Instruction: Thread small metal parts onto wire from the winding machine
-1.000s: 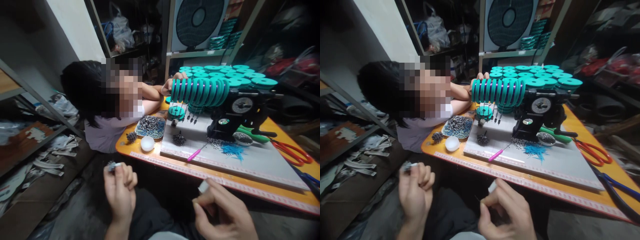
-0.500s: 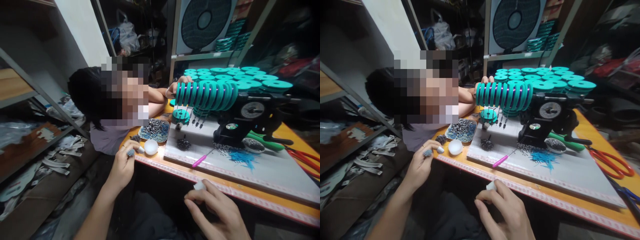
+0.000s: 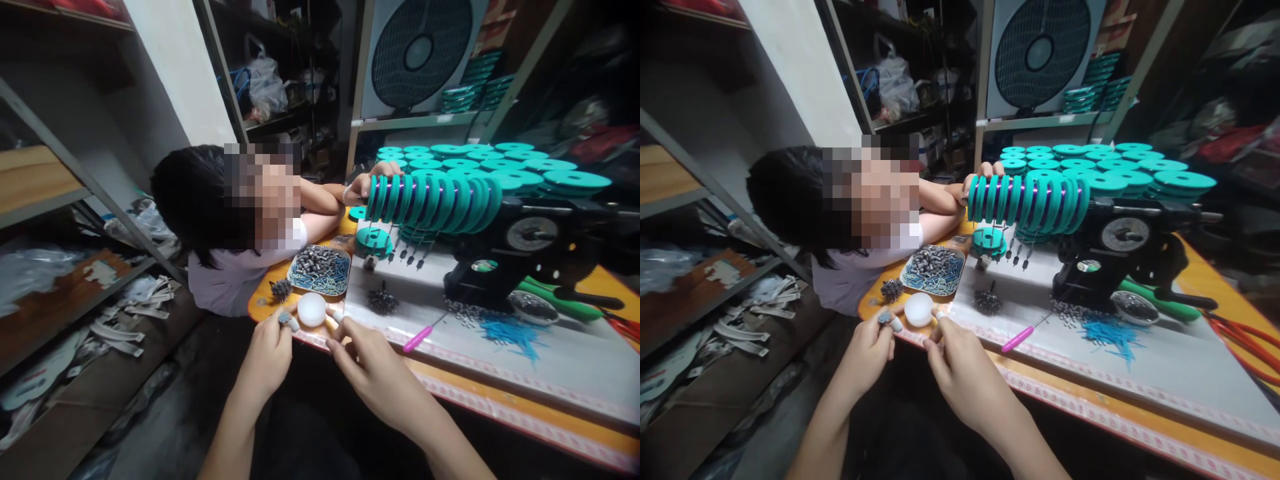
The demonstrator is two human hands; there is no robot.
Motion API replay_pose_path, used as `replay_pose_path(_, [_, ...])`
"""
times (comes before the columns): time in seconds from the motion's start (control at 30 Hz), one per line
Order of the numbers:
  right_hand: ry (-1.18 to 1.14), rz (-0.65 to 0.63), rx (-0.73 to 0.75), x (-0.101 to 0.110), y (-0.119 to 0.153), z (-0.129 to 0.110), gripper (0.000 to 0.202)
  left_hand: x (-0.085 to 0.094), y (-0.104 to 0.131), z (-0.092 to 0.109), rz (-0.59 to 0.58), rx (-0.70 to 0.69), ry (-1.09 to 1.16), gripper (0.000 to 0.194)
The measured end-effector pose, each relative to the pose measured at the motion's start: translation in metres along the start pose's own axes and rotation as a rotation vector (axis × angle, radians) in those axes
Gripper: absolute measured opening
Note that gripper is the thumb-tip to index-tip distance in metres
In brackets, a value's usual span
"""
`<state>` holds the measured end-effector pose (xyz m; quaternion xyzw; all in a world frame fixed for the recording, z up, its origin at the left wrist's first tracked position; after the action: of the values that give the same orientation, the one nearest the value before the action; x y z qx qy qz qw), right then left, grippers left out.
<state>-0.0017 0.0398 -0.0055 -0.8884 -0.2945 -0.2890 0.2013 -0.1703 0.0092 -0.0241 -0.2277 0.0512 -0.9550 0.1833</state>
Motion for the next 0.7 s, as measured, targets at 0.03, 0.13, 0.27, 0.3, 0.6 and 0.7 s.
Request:
replay_pose_path(0.03, [-0.015, -0.005, -0.004, -0.001, 0.003, 0.001, 0.019, 0.001, 0.003, -0.002, -0.006, 0.008, -0.033, 0.027])
replay_pose_path(0.13, [-0.07, 0.007, 0.0, -0.001, 0.011, 0.001, 0.017, 0.007, 0.008, -0.004, -0.007, 0.015, -0.187, 0.032])
replay_pose_path(0.27, [-0.13, 0.072, 0.018, 0.01, 0.024, -0.001, 0.019, 0.017, -0.005, 0.017, 0.065, -0.111, -0.431, 0.037])
replay_pose_path(0.3, [-0.132, 0.09, 0.022, 0.013, 0.028, -0.001, 0.02, 0.015, -0.012, 0.025, 0.05, -0.159, -0.468, 0.036])
replay_pose_path(0.6, [-0.145, 0.154, 0.067, 0.019, 0.066, 0.002, 0.019, -0.047, -0.085, 0.075, -0.394, -0.41, -0.693, 0.017])
replay_pose_path(0.7, [-0.152, 0.141, 0.033, 0.017, 0.069, 0.011, 0.019, -0.053, -0.083, 0.079, -0.48, -0.411, -0.716, 0.018])
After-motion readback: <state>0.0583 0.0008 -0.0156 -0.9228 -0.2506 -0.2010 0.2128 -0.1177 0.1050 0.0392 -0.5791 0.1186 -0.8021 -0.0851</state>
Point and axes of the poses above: each hand's wrist, its own y-axis away from the middle knuckle, its own x-axis out of the back of the hand, z = x × y, the point moved 7 cm from there along -y, towards the middle knuckle, and after that the axes turned 3 degrees about -z, right-handed, at the moved point
